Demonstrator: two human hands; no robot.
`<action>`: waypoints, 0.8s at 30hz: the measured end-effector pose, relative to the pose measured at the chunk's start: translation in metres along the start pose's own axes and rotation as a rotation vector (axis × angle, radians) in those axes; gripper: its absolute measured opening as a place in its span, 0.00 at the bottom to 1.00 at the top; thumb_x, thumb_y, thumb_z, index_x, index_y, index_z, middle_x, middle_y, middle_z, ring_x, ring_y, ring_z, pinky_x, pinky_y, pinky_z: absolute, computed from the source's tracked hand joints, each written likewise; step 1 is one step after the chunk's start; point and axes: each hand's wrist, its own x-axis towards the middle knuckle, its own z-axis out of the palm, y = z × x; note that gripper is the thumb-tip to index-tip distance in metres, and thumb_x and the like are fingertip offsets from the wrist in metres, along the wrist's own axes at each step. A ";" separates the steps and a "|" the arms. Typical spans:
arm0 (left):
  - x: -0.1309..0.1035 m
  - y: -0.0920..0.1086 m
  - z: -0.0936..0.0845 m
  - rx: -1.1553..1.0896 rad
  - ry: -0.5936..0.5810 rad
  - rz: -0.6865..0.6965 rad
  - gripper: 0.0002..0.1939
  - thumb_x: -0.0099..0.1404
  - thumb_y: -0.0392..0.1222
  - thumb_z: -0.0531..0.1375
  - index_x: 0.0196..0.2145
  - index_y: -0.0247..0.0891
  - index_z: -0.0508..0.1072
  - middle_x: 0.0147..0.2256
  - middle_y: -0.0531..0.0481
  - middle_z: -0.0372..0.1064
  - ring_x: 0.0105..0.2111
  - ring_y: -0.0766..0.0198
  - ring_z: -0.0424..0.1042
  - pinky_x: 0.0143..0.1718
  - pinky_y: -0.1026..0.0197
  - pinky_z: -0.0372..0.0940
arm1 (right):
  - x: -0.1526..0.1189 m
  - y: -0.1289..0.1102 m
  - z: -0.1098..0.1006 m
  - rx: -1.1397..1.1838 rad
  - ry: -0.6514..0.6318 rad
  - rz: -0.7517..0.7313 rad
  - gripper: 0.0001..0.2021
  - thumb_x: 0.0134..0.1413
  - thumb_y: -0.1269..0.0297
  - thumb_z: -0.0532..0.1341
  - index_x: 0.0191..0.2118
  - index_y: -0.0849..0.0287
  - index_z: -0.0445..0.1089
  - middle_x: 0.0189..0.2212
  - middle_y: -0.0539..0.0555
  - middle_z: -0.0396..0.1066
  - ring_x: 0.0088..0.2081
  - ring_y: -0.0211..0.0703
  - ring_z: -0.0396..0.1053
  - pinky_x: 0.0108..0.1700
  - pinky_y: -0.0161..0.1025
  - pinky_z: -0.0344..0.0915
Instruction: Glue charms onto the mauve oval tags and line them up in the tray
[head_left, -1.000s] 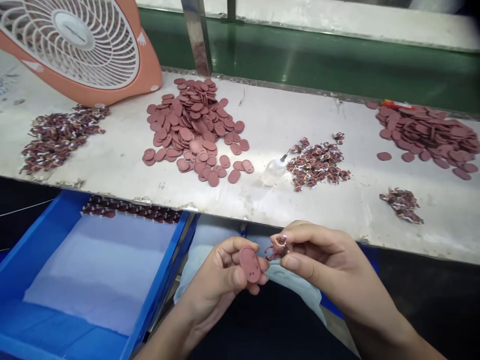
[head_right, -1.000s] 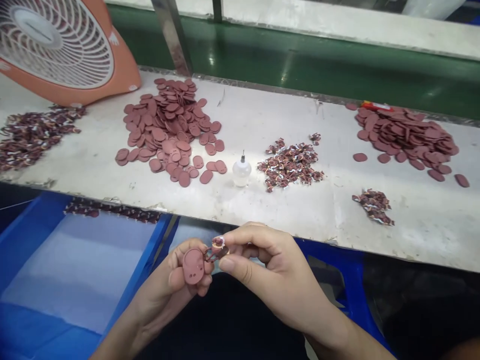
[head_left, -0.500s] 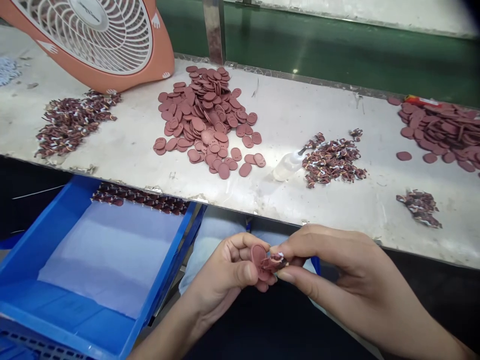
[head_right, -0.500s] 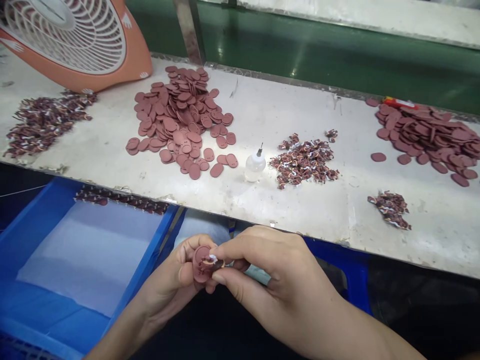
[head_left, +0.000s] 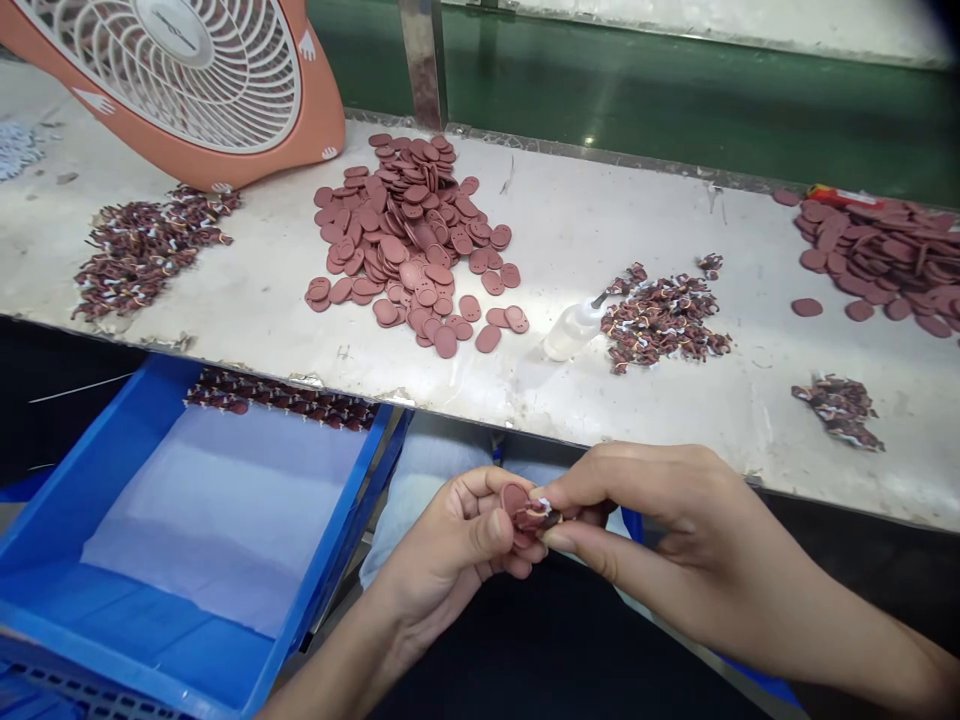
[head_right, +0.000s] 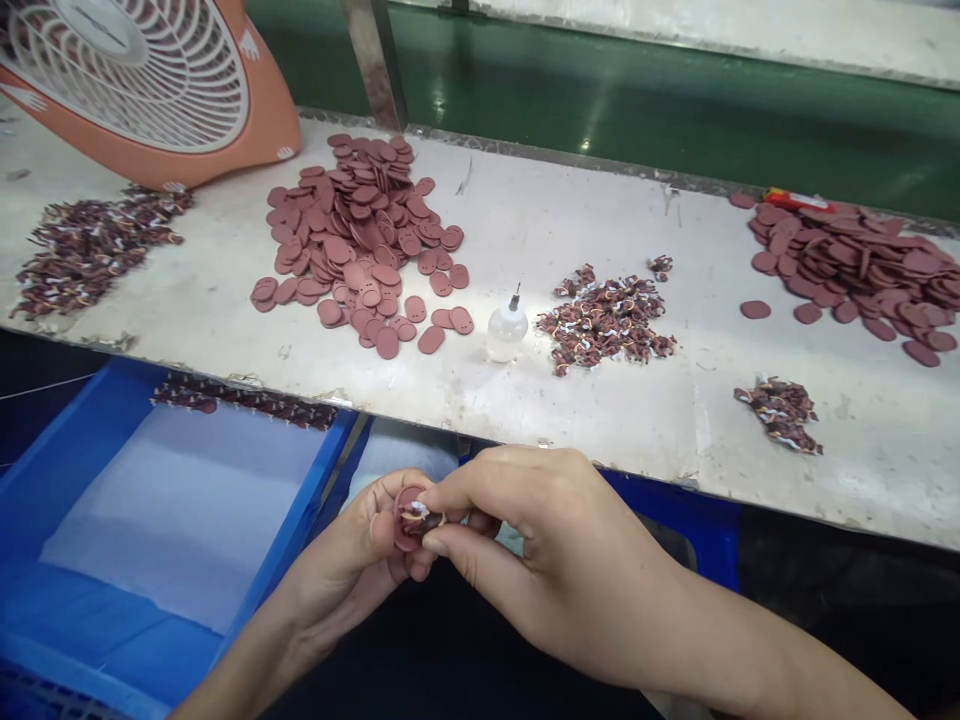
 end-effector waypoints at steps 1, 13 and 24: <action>0.000 -0.001 0.000 -0.008 -0.001 -0.002 0.20 0.46 0.53 0.75 0.28 0.36 0.76 0.23 0.54 0.71 0.22 0.73 0.68 0.25 0.72 0.63 | 0.000 0.000 0.000 0.000 -0.003 0.005 0.07 0.59 0.74 0.64 0.39 0.53 0.74 0.31 0.44 0.77 0.29 0.32 0.73 0.33 0.30 0.71; 0.002 -0.001 -0.002 -0.017 -0.019 -0.018 0.19 0.48 0.53 0.74 0.25 0.36 0.74 0.23 0.55 0.70 0.22 0.73 0.68 0.27 0.71 0.64 | 0.002 -0.002 -0.003 -0.100 -0.033 -0.038 0.06 0.59 0.74 0.64 0.37 0.54 0.72 0.30 0.45 0.76 0.29 0.34 0.73 0.32 0.32 0.70; 0.000 -0.004 -0.003 -0.069 0.043 -0.002 0.22 0.45 0.54 0.75 0.26 0.36 0.73 0.22 0.56 0.67 0.22 0.74 0.66 0.26 0.72 0.63 | 0.009 -0.002 0.000 -0.153 -0.060 -0.070 0.07 0.58 0.74 0.64 0.39 0.55 0.73 0.29 0.46 0.75 0.29 0.36 0.72 0.33 0.34 0.69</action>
